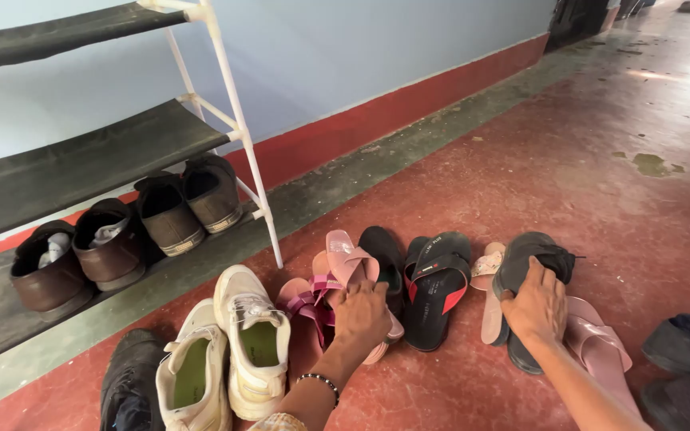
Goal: Picking up various shoes and sandals from the floor and organizing them onto a plastic shoe rack.
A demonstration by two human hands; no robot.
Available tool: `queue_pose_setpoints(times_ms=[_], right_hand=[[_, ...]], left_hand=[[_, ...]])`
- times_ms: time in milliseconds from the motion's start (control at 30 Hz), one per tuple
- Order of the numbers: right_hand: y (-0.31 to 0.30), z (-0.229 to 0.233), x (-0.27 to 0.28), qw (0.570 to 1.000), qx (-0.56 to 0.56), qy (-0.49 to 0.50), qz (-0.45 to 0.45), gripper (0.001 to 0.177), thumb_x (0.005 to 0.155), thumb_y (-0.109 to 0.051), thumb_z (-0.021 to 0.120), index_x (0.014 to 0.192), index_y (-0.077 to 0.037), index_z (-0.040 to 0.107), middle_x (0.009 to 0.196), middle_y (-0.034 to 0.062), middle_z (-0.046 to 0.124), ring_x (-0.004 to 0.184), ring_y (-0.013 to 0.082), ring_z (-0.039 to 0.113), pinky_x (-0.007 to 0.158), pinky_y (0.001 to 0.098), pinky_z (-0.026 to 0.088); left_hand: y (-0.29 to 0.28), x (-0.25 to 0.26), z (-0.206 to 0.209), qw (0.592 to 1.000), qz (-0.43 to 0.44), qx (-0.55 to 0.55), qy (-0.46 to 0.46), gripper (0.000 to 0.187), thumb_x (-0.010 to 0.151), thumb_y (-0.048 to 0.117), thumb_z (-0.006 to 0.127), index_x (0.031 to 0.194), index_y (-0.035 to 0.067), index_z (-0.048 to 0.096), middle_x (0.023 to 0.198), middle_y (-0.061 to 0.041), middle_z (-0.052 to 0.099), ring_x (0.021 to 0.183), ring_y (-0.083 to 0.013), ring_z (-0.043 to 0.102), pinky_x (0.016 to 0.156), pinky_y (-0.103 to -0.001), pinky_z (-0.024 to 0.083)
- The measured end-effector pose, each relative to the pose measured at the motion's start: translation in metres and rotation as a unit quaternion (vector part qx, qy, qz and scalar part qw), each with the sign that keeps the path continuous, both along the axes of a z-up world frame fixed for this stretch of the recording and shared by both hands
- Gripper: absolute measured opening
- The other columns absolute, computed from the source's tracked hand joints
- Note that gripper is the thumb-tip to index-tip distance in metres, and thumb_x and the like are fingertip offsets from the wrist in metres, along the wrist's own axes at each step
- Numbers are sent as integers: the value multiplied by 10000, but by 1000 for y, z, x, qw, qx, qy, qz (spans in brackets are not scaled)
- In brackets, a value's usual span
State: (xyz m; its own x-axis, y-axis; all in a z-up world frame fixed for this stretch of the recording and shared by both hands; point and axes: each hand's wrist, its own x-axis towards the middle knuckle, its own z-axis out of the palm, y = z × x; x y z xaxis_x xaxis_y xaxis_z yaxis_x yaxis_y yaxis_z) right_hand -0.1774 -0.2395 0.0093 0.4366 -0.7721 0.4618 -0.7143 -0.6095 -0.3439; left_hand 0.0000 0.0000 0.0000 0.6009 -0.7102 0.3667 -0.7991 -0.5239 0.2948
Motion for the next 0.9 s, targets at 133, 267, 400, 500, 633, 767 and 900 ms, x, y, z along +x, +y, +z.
queue_pose_setpoints(times_ms=[133,267,400,500,633,767,900], right_hand=[[8,3,7,998,-50,-13,19,814,741,-226,785,1474,-56,473,1436,164,530,1336,366,470,1113,471,379],[34,12,24,989,-128,48,48,727,778,-265,767,1422,-62,498,1464,134,516,1418,310,425,1187,480,322],[79,29,51,979,18,27,200,706,804,-207,744,1448,-84,485,1458,119,518,1382,310,471,1176,415,379],[103,10,84,949,119,38,288,684,826,-221,757,1451,-144,490,1454,134,513,1356,348,492,1140,424,409],[147,7,107,927,171,91,320,729,847,-335,772,1478,-176,443,1457,133,491,1353,355,478,1133,433,411],[167,21,110,920,133,205,306,739,851,-397,747,1499,-271,414,1454,85,488,1332,346,489,1109,439,435],[164,24,113,917,179,236,268,701,865,-381,719,1500,-380,423,1467,28,487,1313,349,520,1061,453,491]], left_hand=[[13,1,23,995,22,-86,32,386,871,64,570,1239,144,653,1179,-117,674,1153,-320,627,969,-491,495],[25,4,38,970,77,-200,113,404,868,39,545,1257,127,607,1253,-181,585,1137,-416,603,927,-504,522],[31,21,18,935,158,-253,191,540,821,60,583,1349,122,486,1324,-218,493,1163,-463,573,904,-530,509],[24,52,-35,920,215,-217,247,580,874,192,610,1414,118,414,1412,-241,464,1153,-488,581,946,-527,511],[18,89,-117,930,206,-143,270,715,907,251,573,1544,99,287,1431,-273,490,1231,-474,561,1007,-523,485],[35,72,-111,916,129,-10,381,709,905,347,590,1559,174,380,1388,-242,632,1295,-388,603,1082,-444,480],[41,43,-79,931,90,-67,347,669,884,278,540,1544,332,449,1455,-137,542,1301,-361,559,1077,-420,460]])
